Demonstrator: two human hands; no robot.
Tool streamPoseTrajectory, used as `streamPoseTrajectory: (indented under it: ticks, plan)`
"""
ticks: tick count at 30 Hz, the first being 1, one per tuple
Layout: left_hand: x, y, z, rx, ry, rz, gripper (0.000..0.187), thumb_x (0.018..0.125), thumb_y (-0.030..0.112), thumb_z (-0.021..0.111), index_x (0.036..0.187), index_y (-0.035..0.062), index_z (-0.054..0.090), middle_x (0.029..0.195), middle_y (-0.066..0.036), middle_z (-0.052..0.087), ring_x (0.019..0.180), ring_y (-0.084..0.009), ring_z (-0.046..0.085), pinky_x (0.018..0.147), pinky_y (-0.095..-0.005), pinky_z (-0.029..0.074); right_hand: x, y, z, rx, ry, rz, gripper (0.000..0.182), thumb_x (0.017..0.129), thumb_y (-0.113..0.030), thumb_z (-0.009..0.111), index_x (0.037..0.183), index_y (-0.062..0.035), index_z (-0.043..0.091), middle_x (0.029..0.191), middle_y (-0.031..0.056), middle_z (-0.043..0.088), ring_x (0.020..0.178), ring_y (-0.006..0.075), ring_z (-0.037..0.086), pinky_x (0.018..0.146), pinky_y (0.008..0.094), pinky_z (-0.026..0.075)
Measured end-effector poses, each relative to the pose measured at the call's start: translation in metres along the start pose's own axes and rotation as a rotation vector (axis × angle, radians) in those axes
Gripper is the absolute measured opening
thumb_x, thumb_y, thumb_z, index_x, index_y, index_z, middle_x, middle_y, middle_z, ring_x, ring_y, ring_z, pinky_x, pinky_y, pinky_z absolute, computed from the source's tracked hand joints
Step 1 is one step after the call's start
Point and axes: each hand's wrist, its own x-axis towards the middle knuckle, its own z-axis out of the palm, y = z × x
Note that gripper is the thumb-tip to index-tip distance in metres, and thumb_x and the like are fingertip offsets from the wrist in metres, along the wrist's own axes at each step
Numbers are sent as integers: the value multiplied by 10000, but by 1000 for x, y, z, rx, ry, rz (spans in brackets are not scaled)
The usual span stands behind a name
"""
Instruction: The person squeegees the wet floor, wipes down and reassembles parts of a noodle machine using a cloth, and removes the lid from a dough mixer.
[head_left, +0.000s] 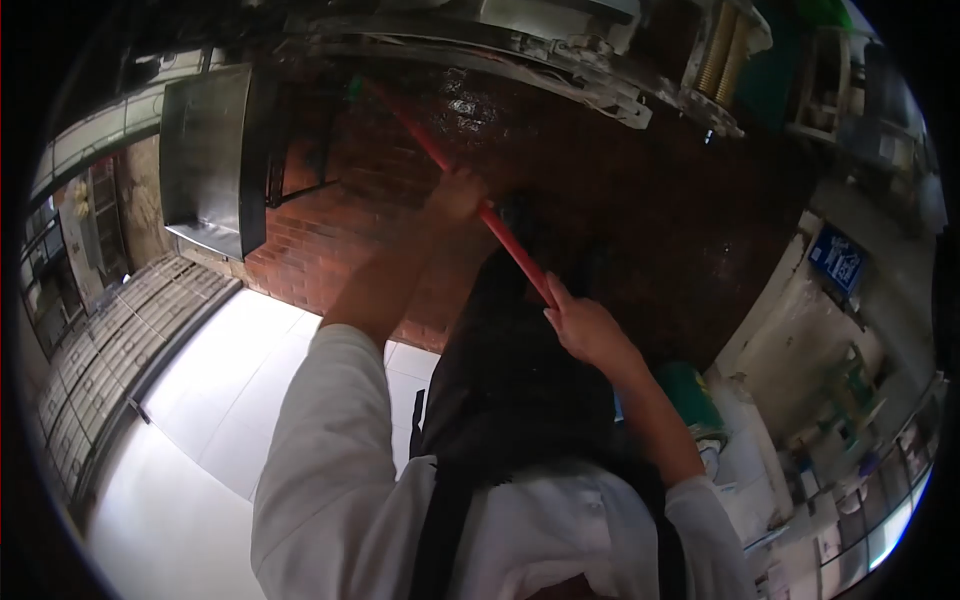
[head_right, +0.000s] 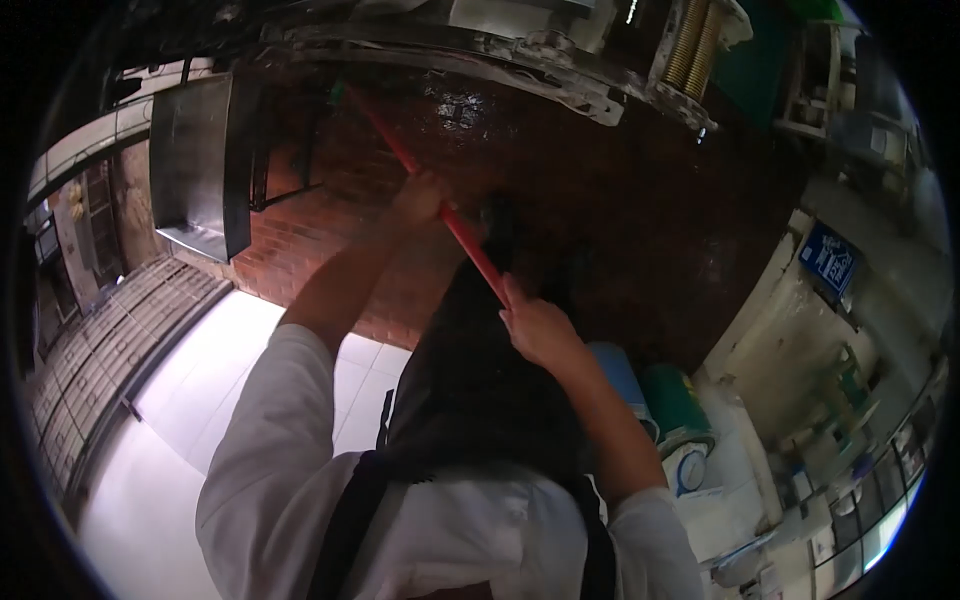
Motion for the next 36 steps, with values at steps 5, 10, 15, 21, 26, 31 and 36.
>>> streamPoseTrajectory:
  ticks: [5, 10, 15, 21, 26, 31, 36]
  plan:
    - [55, 121, -45, -153, -424, 84, 225, 801, 301, 688, 765, 91, 763, 767, -154, 720, 783, -365, 712, 763, -528, 537, -89, 19, -69, -88, -140, 151, 238, 938, -186, 566, 1126, -40, 554, 894, 229, 643, 876, 441, 638, 747, 544, 482]
    - [89, 357, 6, -379, -465, 230, 191, 754, 250, 655, 769, 88, 755, 810, -152, 732, 855, -312, 716, 795, -483, 497, -284, 103, -83, 83, -118, 556, 272, 995, -231, 561, 1232, -102, 532, 981, 259, 669, 945, 464, 642, 780, 519, 494]
    - [116, 376, 50, -421, -353, 176, 208, 753, 264, 651, 777, 88, 758, 829, -129, 738, 864, -318, 704, 826, -496, 495, -273, 138, -78, -8, 4, 563, 343, 1030, -226, 504, 1351, -107, 535, 896, 185, 667, 824, 360, 662, 746, 424, 508]
    - [74, -16, 0, -22, 26, 103, 152, 805, 220, 655, 895, 124, 729, 902, -117, 693, 890, -318, 667, 847, -483, 534, 51, -4, -53, 168, -55, 155, 330, 1034, -304, 455, 1252, -64, 515, 1049, 296, 664, 1001, 488, 629, 858, 558, 493]
    - [71, 102, -17, -167, 44, -202, 149, 780, 237, 689, 845, 116, 748, 872, -118, 697, 938, -336, 646, 869, -507, 504, -40, 25, -76, 120, 17, 134, 365, 1031, -323, 467, 1339, -128, 490, 1044, 283, 667, 1010, 479, 626, 856, 557, 495]
    - [121, 393, 21, -452, 29, 187, 119, 728, 254, 675, 668, 164, 723, 735, -79, 700, 791, -274, 686, 733, -457, 518, -300, 95, -124, 105, 132, 580, 459, 953, -170, 633, 1406, -167, 562, 1123, 215, 698, 1059, 367, 684, 893, 394, 519]
    - [160, 402, 42, -468, -74, 225, 90, 692, 275, 676, 694, 189, 704, 756, -35, 680, 810, -265, 655, 779, -454, 487, -292, 117, -129, 92, 145, 540, 449, 974, -140, 596, 1415, -80, 538, 1171, 232, 686, 1090, 375, 675, 936, 382, 500]
